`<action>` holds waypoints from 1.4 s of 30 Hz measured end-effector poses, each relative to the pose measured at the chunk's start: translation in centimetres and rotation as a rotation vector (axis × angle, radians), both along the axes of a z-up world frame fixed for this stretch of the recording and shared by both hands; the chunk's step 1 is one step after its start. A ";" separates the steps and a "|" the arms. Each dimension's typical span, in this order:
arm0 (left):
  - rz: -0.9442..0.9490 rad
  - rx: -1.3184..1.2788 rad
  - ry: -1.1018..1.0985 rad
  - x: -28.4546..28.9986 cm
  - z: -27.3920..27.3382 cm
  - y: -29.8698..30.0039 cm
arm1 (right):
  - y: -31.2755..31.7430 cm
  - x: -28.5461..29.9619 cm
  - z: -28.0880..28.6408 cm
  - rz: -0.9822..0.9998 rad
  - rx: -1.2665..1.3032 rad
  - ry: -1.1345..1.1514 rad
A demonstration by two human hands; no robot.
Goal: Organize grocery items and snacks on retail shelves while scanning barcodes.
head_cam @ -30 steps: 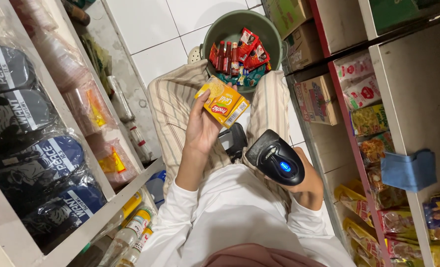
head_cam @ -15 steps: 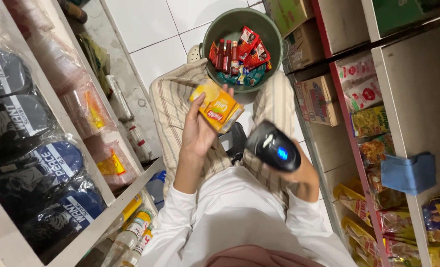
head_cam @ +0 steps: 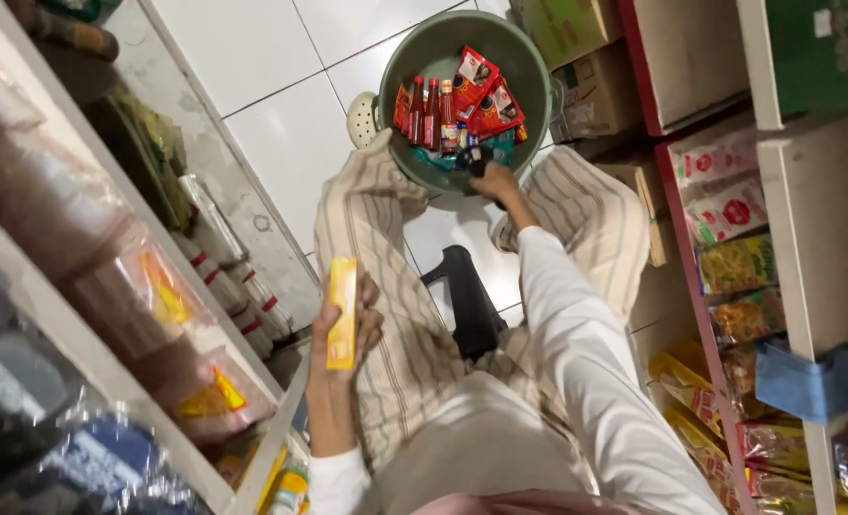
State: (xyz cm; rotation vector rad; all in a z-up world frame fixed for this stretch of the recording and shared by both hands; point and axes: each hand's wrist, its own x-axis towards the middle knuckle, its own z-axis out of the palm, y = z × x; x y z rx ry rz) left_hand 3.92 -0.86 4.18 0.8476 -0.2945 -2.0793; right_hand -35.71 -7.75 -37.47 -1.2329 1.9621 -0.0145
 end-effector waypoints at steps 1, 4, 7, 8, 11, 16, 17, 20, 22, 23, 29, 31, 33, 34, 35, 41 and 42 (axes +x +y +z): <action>-0.015 0.043 0.185 0.0 -1.0 -0.3 | 0.2 0.8 -0.6 -0.027 0.104 0.006; 0.006 0.197 0.447 -1.0 -1.0 -1.5 | 1.0 3.1 -1.1 -0.033 0.266 0.039; 0.038 0.353 0.472 -2.1 -1.4 -2.4 | 1.5 4.7 -1.8 0.051 0.289 0.167; 0.039 0.405 0.419 -2.2 -1.6 -2.3 | 1.8 5.4 -2.2 0.118 0.260 0.266; -0.020 0.422 0.272 -2.6 -2.6 -1.8 | 0.6 6.6 2.2 0.076 0.260 0.229; -0.091 0.347 0.467 -4.8 -0.5 -2.5 | 1.9 5.2 -0.6 0.116 0.151 0.107; -0.095 0.302 0.507 -5.3 0.2 -2.4 | 2.0 4.8 -0.8 0.137 0.169 0.063; -0.215 0.217 0.200 -6.0 1.2 -1.7 | 0.4 3.3 2.3 0.134 0.151 -0.091; -0.239 0.129 0.138 -6.3 1.4 -0.8 | -0.2 2.5 5.1 0.124 -0.047 -0.189; -0.255 0.055 0.069 -6.7 1.5 -0.5 | -0.4 1.8 6.7 0.123 -0.232 -0.293; -0.230 -0.151 -0.088 -10.9 3.9 1.8 | 5.6 4.4 36.1 -0.371 -0.403 -1.087; -0.273 -0.220 -0.029 -12.3 3.2 2.3 | 10.1 5.1 42.3 -0.338 -0.472 -1.130; -0.335 -0.282 0.038 -14.2 4.3 2.7 | 15.0 5.5 46.7 -0.317 -0.548 -1.159; -0.367 -0.317 0.029 -15.3 5.8 2.9 | 17.4 5.6 47.9 -0.225 -0.584 -1.142; -0.398 -0.353 0.021 -16.4 7.3 3.2 | 19.6 5.7 49.0 -0.133 -0.615 -1.119; -0.501 -0.791 0.036 -22.8 9.7 6.7 | 28.9 4.8 49.2 -0.720 -0.718 -1.020; -0.521 -0.802 0.051 -23.9 8.6 7.2 | 30.2 3.9 49.4 -0.733 -0.741 -1.009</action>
